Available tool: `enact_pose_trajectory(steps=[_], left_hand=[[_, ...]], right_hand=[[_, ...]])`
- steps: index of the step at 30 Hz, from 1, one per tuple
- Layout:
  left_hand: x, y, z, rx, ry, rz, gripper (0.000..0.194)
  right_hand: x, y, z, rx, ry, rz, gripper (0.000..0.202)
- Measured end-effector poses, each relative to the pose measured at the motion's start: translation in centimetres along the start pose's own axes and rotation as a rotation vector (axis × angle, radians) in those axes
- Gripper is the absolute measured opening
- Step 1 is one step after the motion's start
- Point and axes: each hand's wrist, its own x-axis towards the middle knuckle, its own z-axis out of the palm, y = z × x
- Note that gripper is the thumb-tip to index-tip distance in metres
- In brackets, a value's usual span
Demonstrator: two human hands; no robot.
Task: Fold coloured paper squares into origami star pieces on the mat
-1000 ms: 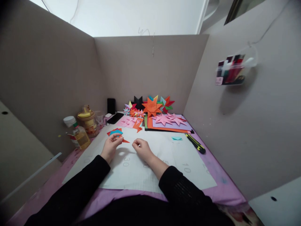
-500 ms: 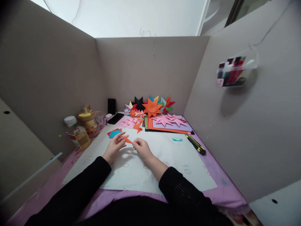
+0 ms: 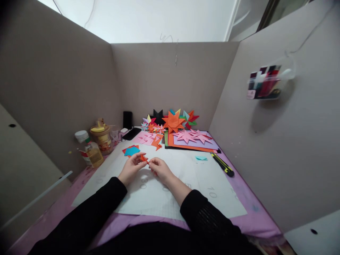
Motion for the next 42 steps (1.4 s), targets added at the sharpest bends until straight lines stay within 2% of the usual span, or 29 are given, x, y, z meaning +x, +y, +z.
enact_pose_trajectory(steps=[9,28,36,42], left_hand=[[0.01,-0.24,0.01,0.051,-0.008,0.023,0.041],[0.00,-0.52,0.07,0.032,-0.042,0.016,0.040],[-0.02,-0.40,0.11,0.070,-0.025,0.046,0.032],[-0.09,-0.63,0.14,0.069,0.005,0.047,0.041]], right_hand=[[0.03,0.16,0.08,-0.025,-0.014,-0.044,0.024],[0.21,0.32,0.05,0.039,-0.008,-0.033,0.024],[0.11,0.06,0.19,0.052,0.021,-0.056,0.024],[0.14,-0.07,0.14,0.115,0.027,-0.061,0.021]])
